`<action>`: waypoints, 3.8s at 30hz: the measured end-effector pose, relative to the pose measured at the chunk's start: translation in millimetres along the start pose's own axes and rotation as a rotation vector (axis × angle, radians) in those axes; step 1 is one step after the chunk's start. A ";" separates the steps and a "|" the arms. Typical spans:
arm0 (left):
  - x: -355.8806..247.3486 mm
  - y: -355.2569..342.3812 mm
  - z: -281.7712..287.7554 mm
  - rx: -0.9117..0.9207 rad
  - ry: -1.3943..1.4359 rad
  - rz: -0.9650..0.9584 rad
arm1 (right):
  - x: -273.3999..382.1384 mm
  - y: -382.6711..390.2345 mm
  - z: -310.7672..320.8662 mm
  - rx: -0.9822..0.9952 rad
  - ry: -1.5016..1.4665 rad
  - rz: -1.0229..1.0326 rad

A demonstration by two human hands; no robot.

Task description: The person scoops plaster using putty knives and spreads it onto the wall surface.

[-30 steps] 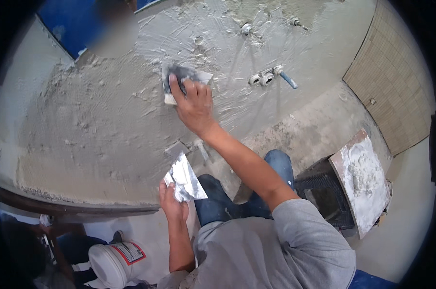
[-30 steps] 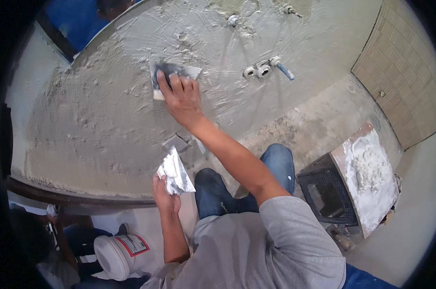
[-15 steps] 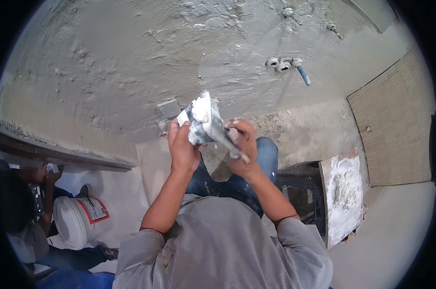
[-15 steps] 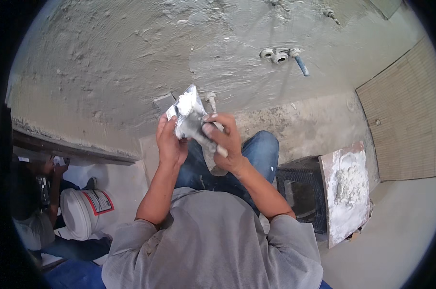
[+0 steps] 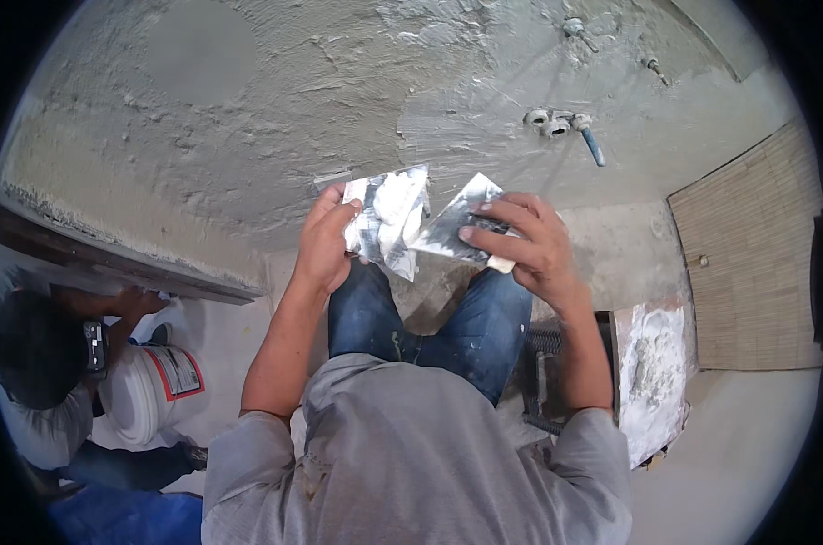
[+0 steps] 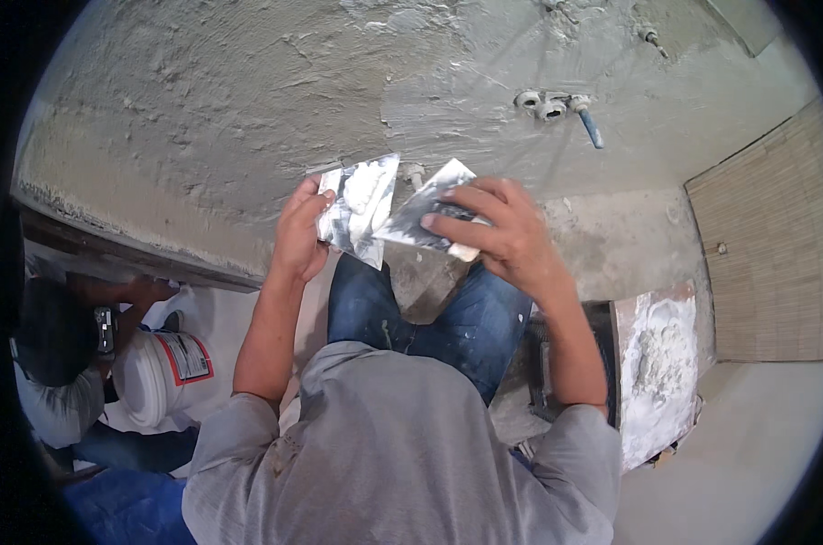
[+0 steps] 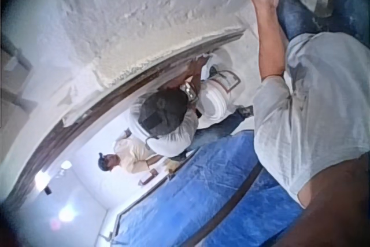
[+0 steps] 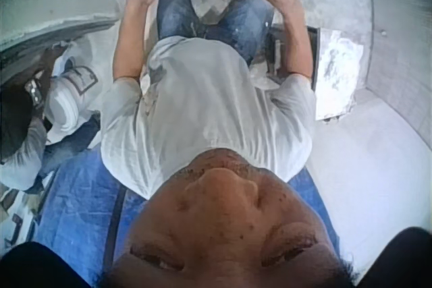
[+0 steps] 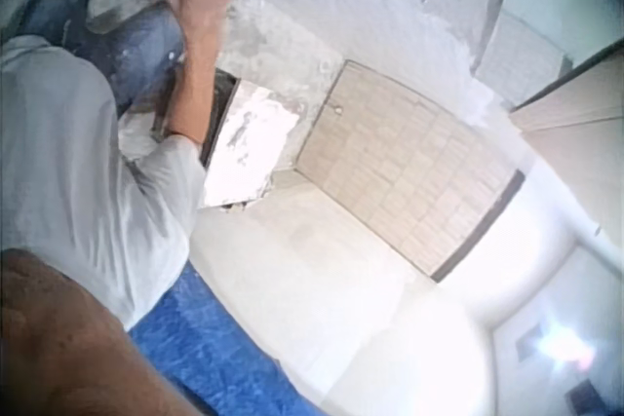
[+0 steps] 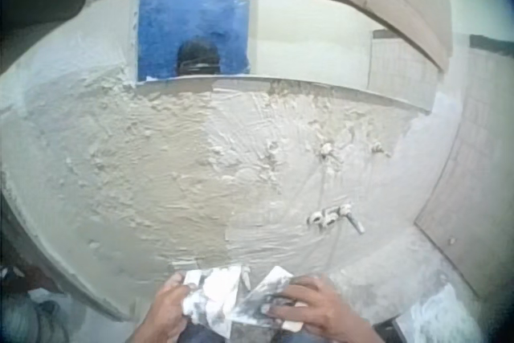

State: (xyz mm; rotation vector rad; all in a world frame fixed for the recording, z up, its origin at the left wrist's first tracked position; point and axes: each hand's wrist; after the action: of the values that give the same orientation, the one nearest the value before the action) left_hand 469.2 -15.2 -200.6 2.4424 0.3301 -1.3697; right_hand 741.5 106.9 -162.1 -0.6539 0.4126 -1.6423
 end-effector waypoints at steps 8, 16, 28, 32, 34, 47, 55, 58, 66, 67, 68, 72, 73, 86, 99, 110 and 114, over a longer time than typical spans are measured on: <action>1.0 -3.8 -12.7 0.011 0.005 -0.071 | 34.2 -49.7 49.6 0.430 0.181 -0.014; 3.8 -18.0 -37.1 -0.015 0.051 -0.234 | 41.1 -55.6 28.9 0.268 0.219 0.022; -10.9 -17.8 -1.4 -0.281 0.071 -0.344 | -33.8 3.9 -41.9 -0.668 -0.988 -0.848; 3.9 -4.6 10.1 -0.296 0.015 -0.279 | -69.4 -14.8 -43.1 -0.997 -0.875 -0.923; 11.6 1.1 17.4 -0.294 0.004 -0.253 | -89.5 -25.9 -27.0 -1.006 -0.485 -0.883; 30.7 22.0 31.1 -0.229 0.035 -0.198 | -114.2 -115.9 -72.9 -0.890 0.462 -0.700; 35.2 27.0 33.5 -0.196 0.027 -0.139 | -134.9 -70.4 -18.9 -0.929 0.536 -0.804; 31.0 30.8 29.0 -0.234 0.082 -0.153 | -146.3 -92.2 -20.4 -0.935 0.571 -0.827; 25.6 33.0 24.7 -0.187 0.081 -0.177 | -92.3 -101.5 -71.6 -0.783 0.472 -0.686; 26.0 32.3 26.2 -0.150 0.083 -0.202 | -93.2 -92.1 -62.6 -0.817 0.470 -0.701; 26.3 32.0 27.8 -0.181 0.071 -0.193 | -93.9 -84.1 -54.3 -0.849 0.468 -0.718; 25.0 34.5 31.6 -0.171 0.068 -0.182 | -119.0 -88.1 -21.7 -0.925 0.569 -0.829; 23.4 35.0 31.3 -0.180 0.072 -0.170 | -121.6 -95.8 -20.6 -0.877 0.591 -0.851; 17.8 41.1 27.7 -0.199 0.087 -0.194 | -99.0 -77.7 -28.8 -0.784 0.571 -0.767; 12.4 44.1 33.2 -0.258 0.082 -0.237 | -35.2 -147.7 -136.0 -0.721 0.393 -0.562; 16.2 45.4 42.2 -0.234 0.108 -0.240 | -93.2 -102.4 -87.6 -0.913 0.272 -0.917; 15.1 46.9 41.0 -0.216 0.112 -0.247 | -45.2 -122.5 -141.2 -0.748 0.264 -0.794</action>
State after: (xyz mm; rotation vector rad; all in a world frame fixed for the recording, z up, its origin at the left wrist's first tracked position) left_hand 461.4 -73.6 -225.9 2.3606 0.7871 -1.2179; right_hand 561.8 159.7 -205.6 -1.2693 1.0888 -2.3469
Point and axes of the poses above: each hand's wrist, its own y-axis away from the middle knuckle, its own z-axis out of the back of the hand, x = y × z, and after that the axes turned 2 degrees about z, right-handed
